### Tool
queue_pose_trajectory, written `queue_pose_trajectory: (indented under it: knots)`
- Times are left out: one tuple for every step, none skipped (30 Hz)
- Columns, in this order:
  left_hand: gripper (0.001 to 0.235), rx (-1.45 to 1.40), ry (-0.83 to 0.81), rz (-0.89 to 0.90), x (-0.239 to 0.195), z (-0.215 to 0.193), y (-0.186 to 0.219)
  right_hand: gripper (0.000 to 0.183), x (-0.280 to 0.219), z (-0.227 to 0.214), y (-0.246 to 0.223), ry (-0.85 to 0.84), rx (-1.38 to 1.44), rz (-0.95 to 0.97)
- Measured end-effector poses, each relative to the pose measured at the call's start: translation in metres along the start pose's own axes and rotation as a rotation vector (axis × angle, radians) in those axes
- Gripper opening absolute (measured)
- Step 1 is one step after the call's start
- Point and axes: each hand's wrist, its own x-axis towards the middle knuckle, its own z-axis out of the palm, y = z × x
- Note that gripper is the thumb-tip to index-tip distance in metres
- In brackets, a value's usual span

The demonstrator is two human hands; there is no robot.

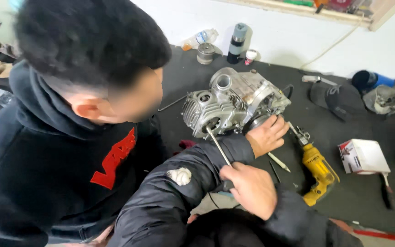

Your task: The person uses a screwdriver to loosen a bolt on a small engine block placed on a workbench. They then rotate the engine's flywheel by hand to check for movement. A second person stands nearby and observes the process.

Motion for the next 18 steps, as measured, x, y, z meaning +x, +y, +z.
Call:
queue_pose_trajectory:
  knots:
    - [0.030,0.010,0.002,-0.003,0.001,0.004,-0.002,0.017,0.008,-0.009,-0.004,0.002,-0.004,-0.010]
    - [0.029,0.007,-0.014,-0.001,0.002,0.007,0.001,0.017,0.012,-0.018,-0.010,-0.048,-0.217,-0.020]
    - [0.028,0.004,-0.029,0.001,0.002,0.011,0.004,0.016,0.017,-0.026,-0.016,-0.097,-0.431,-0.031]
    - [0.028,0.002,-0.028,0.001,0.003,0.007,0.002,0.016,0.019,-0.031,-0.017,-0.099,-0.432,-0.029]
    - [0.028,0.014,-0.030,0.038,0.003,0.003,0.000,0.014,0.021,-0.036,-0.019,-0.150,-0.488,-0.025]
    - [0.027,0.031,-0.034,0.077,0.004,-0.001,-0.005,0.012,0.024,-0.041,-0.020,-0.196,-0.544,-0.024]
    - [0.027,0.035,-0.035,0.078,0.004,-0.002,-0.005,0.012,0.024,-0.042,-0.020,-0.193,-0.545,-0.026]
    - [0.028,0.033,-0.027,0.087,0.004,-0.003,-0.007,0.012,0.024,-0.042,-0.019,-0.227,-0.544,-0.016]
    - [0.028,0.032,-0.019,0.096,0.004,-0.004,-0.008,0.012,0.024,-0.042,-0.019,-0.261,-0.543,-0.005]
    - [0.028,0.035,-0.021,0.096,0.004,0.000,-0.007,0.012,0.023,-0.043,-0.016,-0.259,-0.543,-0.008]
    - [0.027,0.017,-0.005,0.087,0.005,0.003,-0.007,0.010,0.023,-0.043,-0.014,-0.261,-0.541,-0.024]
    - [0.025,-0.003,0.008,0.076,0.003,0.007,-0.005,0.009,0.022,-0.043,-0.013,-0.265,-0.536,-0.041]
    - [0.025,-0.002,0.004,0.075,0.004,0.006,-0.003,0.009,0.024,-0.046,-0.013,-0.265,-0.533,-0.043]
    - [0.024,0.032,-0.039,0.046,0.006,0.006,-0.001,0.009,0.026,-0.050,-0.013,-0.267,-0.560,-0.076]
    - [0.026,0.067,-0.081,0.017,0.008,0.006,0.000,0.009,0.027,-0.055,-0.013,-0.269,-0.586,-0.109]
    - [0.026,0.063,-0.087,0.018,0.006,0.017,0.007,0.009,0.030,-0.061,-0.014,-0.270,-0.579,-0.108]
    - [0.028,-0.488,-0.089,-0.207,0.005,0.028,0.014,0.010,0.033,-0.067,-0.015,-0.281,-0.594,-0.151]
    - [0.030,-1.035,-0.086,-0.427,0.004,0.039,0.018,0.012,0.037,-0.074,-0.017,-0.285,-0.612,-0.191]
